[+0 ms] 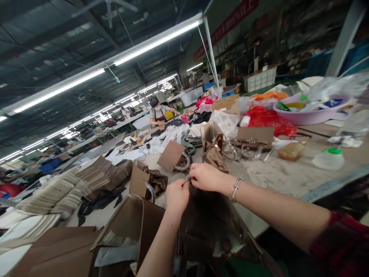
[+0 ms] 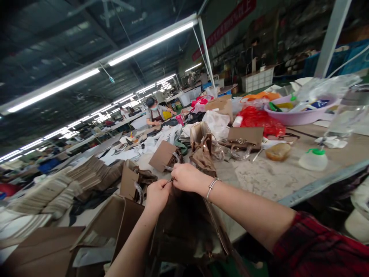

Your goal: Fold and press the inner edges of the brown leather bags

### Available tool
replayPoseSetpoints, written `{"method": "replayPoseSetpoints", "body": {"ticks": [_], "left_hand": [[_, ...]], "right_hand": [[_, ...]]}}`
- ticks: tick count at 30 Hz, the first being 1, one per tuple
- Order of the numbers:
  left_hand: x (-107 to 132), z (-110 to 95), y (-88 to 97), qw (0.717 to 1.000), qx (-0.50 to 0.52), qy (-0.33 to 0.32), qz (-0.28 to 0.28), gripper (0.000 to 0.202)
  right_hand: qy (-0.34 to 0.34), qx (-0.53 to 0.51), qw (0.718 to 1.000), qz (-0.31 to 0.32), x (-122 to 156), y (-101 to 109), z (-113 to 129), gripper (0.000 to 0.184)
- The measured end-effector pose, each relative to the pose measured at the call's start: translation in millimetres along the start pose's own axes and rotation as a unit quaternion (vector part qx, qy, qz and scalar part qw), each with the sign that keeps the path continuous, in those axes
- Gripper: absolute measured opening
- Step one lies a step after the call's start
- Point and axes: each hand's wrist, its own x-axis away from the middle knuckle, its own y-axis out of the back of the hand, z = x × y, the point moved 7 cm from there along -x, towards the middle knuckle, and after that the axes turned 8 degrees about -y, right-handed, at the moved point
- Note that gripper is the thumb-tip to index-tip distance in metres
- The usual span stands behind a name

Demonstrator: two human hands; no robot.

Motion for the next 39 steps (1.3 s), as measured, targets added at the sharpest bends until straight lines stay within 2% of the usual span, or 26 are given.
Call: {"method": "replayPoseSetpoints", "body": {"ticks": [6,23,34,39], "left_hand": [[-0.4,-3.2,1.6,0.996,-0.079,-0.002,0.039,0.026],[-4.8,-8.7,-2.8,0.996,-0.065,-0.024,0.050,0.030],[-4.2,-2.0,-2.8,0.997,-0.027,-0.042,0.055,0.023],[-7.9,-3.8,-6.5,0.996,-0.041,-0.031,0.068,0.025]], "right_hand": [[0.047,-0.025,0.999,0.005,3.0,3.1,1.4,0.018],[0.030,-0.002,1.000,-0.007,-0.7,1.6,-2.5,0.014],[0.105,-0.063,0.992,0.002,3.0,4.6,-3.7,0.011],[0.104,-0.055,0.993,-0.015,3.6,5.8,-6.9,0.011]]}}
